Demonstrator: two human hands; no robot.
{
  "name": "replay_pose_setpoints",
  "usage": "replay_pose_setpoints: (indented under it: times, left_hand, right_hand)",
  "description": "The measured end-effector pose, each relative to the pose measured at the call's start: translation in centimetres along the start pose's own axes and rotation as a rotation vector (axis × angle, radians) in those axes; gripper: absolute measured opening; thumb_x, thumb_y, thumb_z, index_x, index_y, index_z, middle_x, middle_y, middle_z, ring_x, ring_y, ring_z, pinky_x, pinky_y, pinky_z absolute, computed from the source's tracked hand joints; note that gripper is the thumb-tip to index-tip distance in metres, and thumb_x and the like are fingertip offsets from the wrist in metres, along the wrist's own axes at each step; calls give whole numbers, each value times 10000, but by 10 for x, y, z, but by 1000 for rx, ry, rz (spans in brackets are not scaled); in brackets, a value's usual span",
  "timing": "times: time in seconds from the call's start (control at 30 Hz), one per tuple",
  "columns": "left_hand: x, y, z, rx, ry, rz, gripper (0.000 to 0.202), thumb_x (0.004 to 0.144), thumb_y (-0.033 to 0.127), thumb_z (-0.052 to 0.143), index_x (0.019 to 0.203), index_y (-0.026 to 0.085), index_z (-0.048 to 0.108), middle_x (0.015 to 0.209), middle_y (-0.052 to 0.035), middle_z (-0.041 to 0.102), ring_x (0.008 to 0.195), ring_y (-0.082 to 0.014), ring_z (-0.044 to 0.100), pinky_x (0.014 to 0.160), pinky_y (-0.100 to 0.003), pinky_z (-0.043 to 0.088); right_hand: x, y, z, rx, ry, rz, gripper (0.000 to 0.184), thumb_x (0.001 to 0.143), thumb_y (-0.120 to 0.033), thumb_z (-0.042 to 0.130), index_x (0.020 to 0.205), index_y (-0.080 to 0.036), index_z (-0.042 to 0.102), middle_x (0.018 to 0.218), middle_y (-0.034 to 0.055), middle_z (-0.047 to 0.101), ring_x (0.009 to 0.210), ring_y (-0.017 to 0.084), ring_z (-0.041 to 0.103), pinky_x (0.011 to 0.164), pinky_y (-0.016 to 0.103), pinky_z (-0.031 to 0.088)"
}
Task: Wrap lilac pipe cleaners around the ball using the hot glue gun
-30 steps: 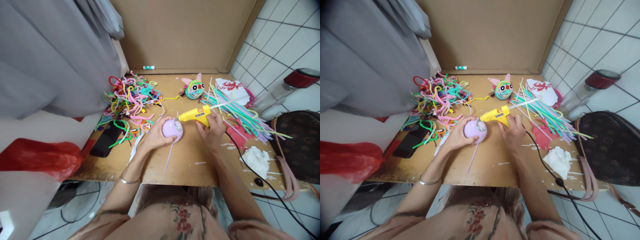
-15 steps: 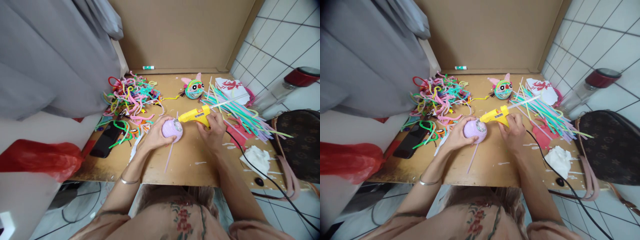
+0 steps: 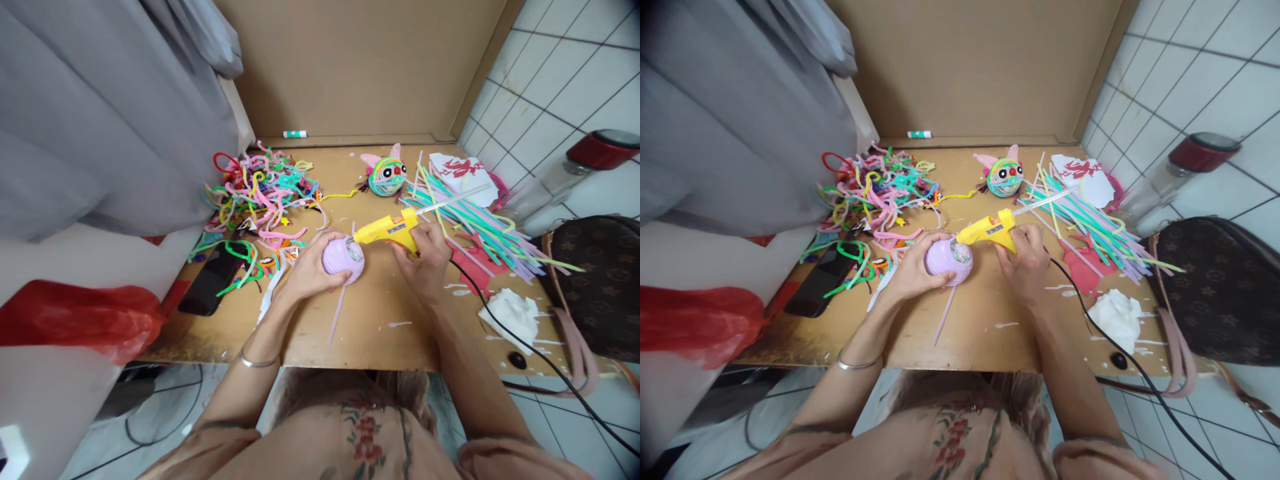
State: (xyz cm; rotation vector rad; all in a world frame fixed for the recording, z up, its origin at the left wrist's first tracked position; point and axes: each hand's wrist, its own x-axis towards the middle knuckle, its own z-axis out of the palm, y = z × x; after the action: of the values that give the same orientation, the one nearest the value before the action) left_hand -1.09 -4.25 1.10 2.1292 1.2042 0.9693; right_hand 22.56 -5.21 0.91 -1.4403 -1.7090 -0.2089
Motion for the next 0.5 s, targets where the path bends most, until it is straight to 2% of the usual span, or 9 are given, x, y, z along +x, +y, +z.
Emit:
replay_pose_setpoints:
  times: [0.27, 0.5]
  left_hand:
    - [-1, 0, 0, -12, -1, -8, 624, 644, 310, 737, 1218, 208, 516, 1323, -116, 593, 1244, -295, 569, 1120, -479, 420]
    - [-1, 2, 0, -6, 2, -9, 600, 650, 307, 728, 1207, 216, 524, 1301, -105, 603, 1231, -294, 576, 1117, -479, 422]
  right_hand:
    - [0, 3, -2, 20, 25, -38, 115, 858, -334, 592, 851, -220, 580, 860, 45, 528, 793, 205, 546, 706, 326, 483]
    - [0, 2, 0, -28, 15, 2, 98, 862, -321, 574, 858, -223, 574, 878, 53, 530, 816, 212, 554, 724, 334, 483]
